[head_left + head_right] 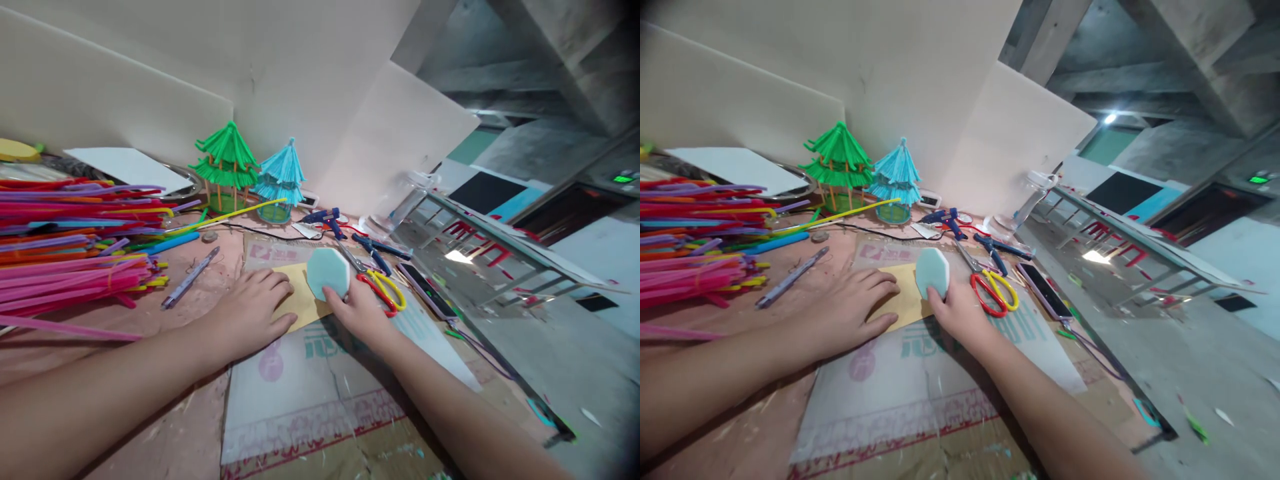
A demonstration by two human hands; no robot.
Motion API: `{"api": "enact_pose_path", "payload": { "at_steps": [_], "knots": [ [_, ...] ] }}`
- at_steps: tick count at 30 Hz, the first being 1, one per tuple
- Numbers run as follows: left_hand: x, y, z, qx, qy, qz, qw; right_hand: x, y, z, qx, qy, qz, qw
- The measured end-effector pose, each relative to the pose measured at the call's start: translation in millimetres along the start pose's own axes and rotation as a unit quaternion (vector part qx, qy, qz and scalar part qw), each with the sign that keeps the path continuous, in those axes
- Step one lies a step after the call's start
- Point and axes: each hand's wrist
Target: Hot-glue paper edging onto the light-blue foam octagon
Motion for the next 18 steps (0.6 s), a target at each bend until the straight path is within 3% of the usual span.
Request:
{"api": "enact_pose_path", "payload": {
  "at_steps": [3, 5, 10, 14, 16, 18],
  "knots": [
    [-0.4, 2.5, 0.7, -0.006, 0.001, -0.002, 1.0, -0.9, -3.7, -5.9, -0.027, -0.034, -0.038, 0.998],
    [-0.3, 4.0, 1.0, -0.007, 0.001, -0.002, 1.0, 0.1, 1.3, -1.5, -0.014, -0.041, -0.032, 0.999],
    [-0.5, 4.2, 1.0, -0.008, 0.001, 0.011, 1.0, 1.9, 23.3, 29.0, 0.024, 0.001, 0.118, 0.993],
    [-3.0, 3.7, 0.5, 0.003, -0.006, -0.01, 1.0, -5.3, 12.0, 32.0, 0.011, 0.057, 0.225, 0.973],
    [-4.0, 4.8, 0.1, 0.013, -0.01, -0.014, 1.0, -12.5, -1.8, 24.6, -0.021, 0.126, 0.402, 0.906],
    [-4.6, 6.7, -0.3, 0.015, -0.009, -0.009, 1.0, -21.2, -13.6, 16.5, -0.05, 0.186, 0.59, 0.784]
  ]
}}
Point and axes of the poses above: each hand's wrist, its own z-axis towards the middle knuckle, its own y-axis out of the palm, x = y × z, and after that the axes turned 1 degree about x, right-handed
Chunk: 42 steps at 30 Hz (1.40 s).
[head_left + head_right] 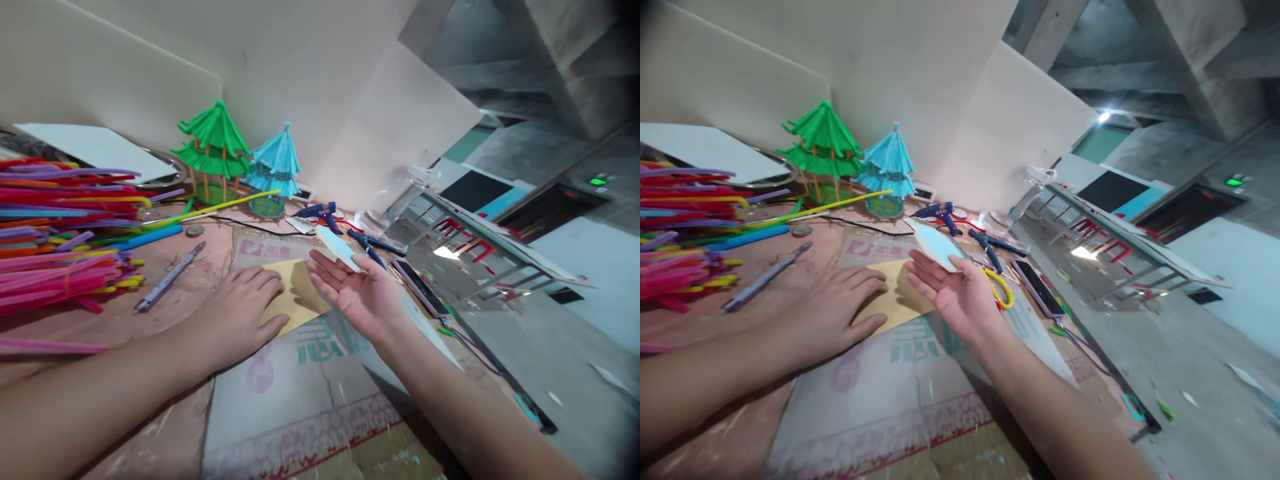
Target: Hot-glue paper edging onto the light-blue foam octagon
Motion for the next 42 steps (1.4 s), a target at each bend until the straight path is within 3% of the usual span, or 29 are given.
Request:
{"api": "enact_pose_path", "payload": {
  "at_steps": [2, 4, 14, 17, 20, 23, 27, 32, 39, 42],
  "knots": [
    [-0.7, 2.1, -0.4, 0.003, 0.004, 0.004, 1.0, -5.6, 5.0, -9.2, -0.021, 0.034, 0.129, 0.991],
    [-1.4, 3.6, -0.7, 0.006, 0.009, 0.007, 1.0, -7.4, 9.1, -14.1, -0.034, 0.04, 0.173, 0.983],
    [-1.7, 1.5, -0.8, -0.009, 0.025, 0.018, 0.999, -7.7, 10.7, -21.7, -0.093, 0.032, 0.177, 0.979],
    [-1.1, 0.7, -1.2, -0.003, 0.024, 0.024, 0.999, -6.3, 2.7, -15.5, -0.088, 0.015, 0.093, 0.992],
    [0.0, 0.9, -1.3, -0.001, 0.015, 0.024, 1.0, 0.1, -12.4, -4.6, -0.038, -0.059, -0.147, 0.987],
    [0.8, 2.1, -0.7, -0.007, 0.005, 0.021, 1.0, 10.3, -23.4, 3.0, 0.02, -0.135, -0.383, 0.914],
    [0.2, 3.2, -0.1, -0.01, 0.009, 0.018, 1.0, 21.1, -22.9, 5.4, 0.015, -0.185, -0.578, 0.794],
    [-0.5, 1.9, 0.0, -0.012, 0.01, 0.02, 1.0, 23.7, -17.6, 8.0, 0.023, -0.159, -0.602, 0.782],
    [-0.3, 2.4, -0.1, -0.007, 0.02, 0.042, 0.999, 28.7, -15.9, 23.9, 0.075, -0.236, -0.546, 0.8],
    [-0.8, 2.8, 0.2, -0.002, 0.028, 0.054, 0.998, 26.9, -15.5, 17.8, 0.045, -0.254, -0.548, 0.796]
  ]
}}
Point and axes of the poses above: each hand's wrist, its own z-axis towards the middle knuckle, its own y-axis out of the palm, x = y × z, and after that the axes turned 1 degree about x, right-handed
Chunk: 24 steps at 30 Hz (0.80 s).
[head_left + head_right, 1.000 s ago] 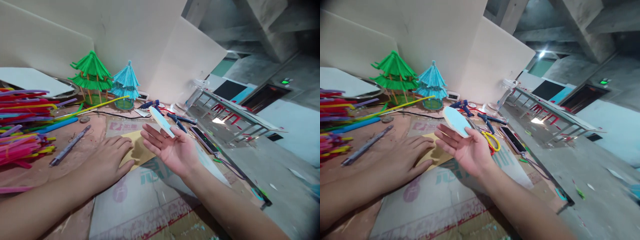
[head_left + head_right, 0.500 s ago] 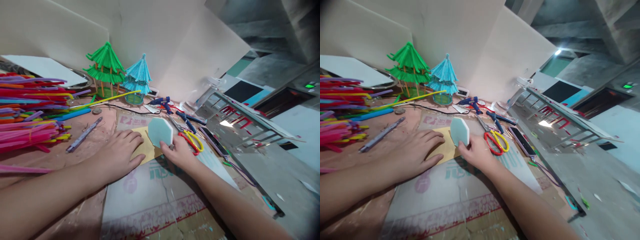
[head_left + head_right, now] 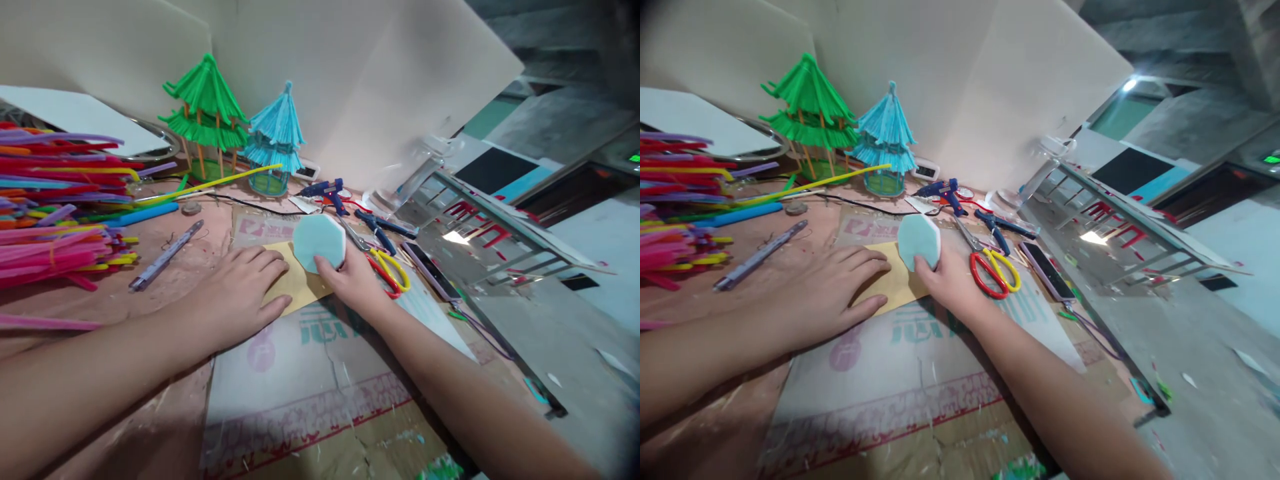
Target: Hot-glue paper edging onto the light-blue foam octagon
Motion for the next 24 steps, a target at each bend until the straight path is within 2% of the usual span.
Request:
{"api": "enact_pose_path", "payload": {
  "at_steps": [4, 6, 11, 14, 16, 18, 20, 22, 24],
  "knots": [
    [-0.6, -0.6, 0.4, -0.002, 0.018, 0.004, 1.0, -13.1, -15.0, -23.8, -0.074, -0.03, -0.055, 0.995],
    [-0.4, -1.2, 0.5, -0.003, 0.02, 0.004, 1.0, -15.3, -16.4, -29.3, -0.09, -0.044, -0.109, 0.989],
    [0.7, -1.5, 0.8, -0.01, 0.011, 0.006, 1.0, -2.4, 8.1, 0.8, -0.056, -0.071, -0.202, 0.975],
    [1.0, -1.7, 0.4, -0.007, 0.011, 0.003, 1.0, -1.1, 9.0, 8.1, -0.055, -0.083, -0.185, 0.978],
    [0.9, -1.8, -0.1, -0.009, 0.016, -0.006, 1.0, -5.7, -2.1, -5.3, -0.078, -0.102, -0.159, 0.979],
    [1.0, -1.8, -0.5, -0.008, 0.016, -0.015, 1.0, -10.2, -14.1, -23.8, -0.112, -0.097, -0.167, 0.975],
    [1.3, -1.5, -0.4, -0.008, 0.014, -0.017, 1.0, -10.1, -17.8, -33.2, -0.117, -0.087, -0.187, 0.972],
    [2.1, -1.2, 0.0, -0.011, 0.016, -0.011, 1.0, -4.8, -9.2, -25.9, -0.108, -0.078, -0.186, 0.973],
    [2.9, -1.2, 0.5, -0.016, 0.014, -0.005, 1.0, 2.2, 5.9, -5.3, -0.09, -0.058, -0.144, 0.984]
  ]
}}
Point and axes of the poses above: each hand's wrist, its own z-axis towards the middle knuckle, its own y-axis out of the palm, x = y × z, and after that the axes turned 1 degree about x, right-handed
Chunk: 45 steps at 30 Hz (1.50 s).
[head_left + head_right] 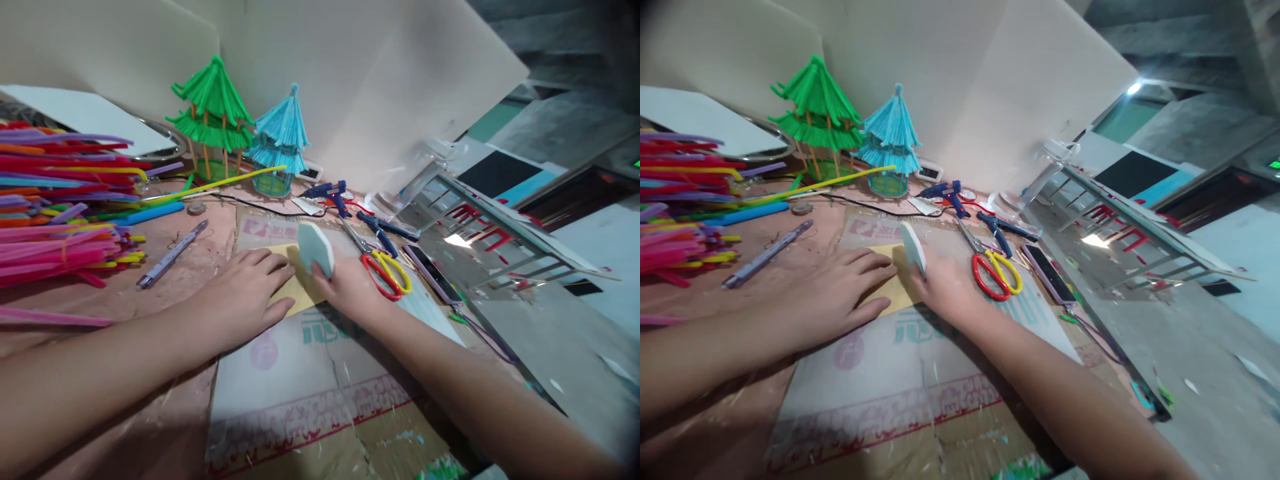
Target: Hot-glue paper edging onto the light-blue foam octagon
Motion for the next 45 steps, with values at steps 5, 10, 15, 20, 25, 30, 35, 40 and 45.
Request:
{"api": "enact_pose_path", "payload": {
  "at_steps": [5, 10, 15, 20, 25, 30, 35, 40, 45],
  "knots": [
    [-0.6, -1.0, -0.5, 0.004, -0.019, -0.019, 1.0, 6.5, 0.6, 35.7, 0.077, 0.08, 0.15, 0.982],
    [-4.8, -1.4, 0.0, 0.029, -0.028, -0.059, 0.997, 1.0, -32.3, 3.9, 0.033, 0.204, 0.558, 0.804],
    [-5.8, -7.8, 3.0, 0.112, -0.013, -0.13, 0.985, -12.2, -26.2, -17.7, -0.054, 0.237, 0.735, 0.633],
    [-0.3, -15.4, 1.3, 0.175, 0.002, -0.199, 0.964, -23.4, -7.1, -26.6, -0.118, 0.22, 0.759, 0.601],
    [2.7, -19.7, -0.6, 0.187, 0.0, -0.208, 0.96, -25.6, -5.1, -27.4, -0.133, 0.231, 0.735, 0.623],
    [5.4, -22.7, -1.3, 0.175, -0.007, -0.253, 0.951, -26.9, -2.5, -29.6, -0.112, 0.223, 0.709, 0.659],
    [7.3, -24.7, -1.4, 0.163, -0.023, -0.289, 0.943, -28.9, -0.8, -32.3, -0.078, 0.209, 0.695, 0.683],
    [4.6, -23.9, 0.3, 0.15, -0.039, -0.286, 0.946, -31.8, -1.6, -32.9, -0.058, 0.202, 0.665, 0.716],
    [5.5, -21.3, 1.5, 0.125, -0.057, -0.283, 0.949, -33.5, -1.0, -33.2, -0.038, 0.206, 0.646, 0.734]
  ]
}}
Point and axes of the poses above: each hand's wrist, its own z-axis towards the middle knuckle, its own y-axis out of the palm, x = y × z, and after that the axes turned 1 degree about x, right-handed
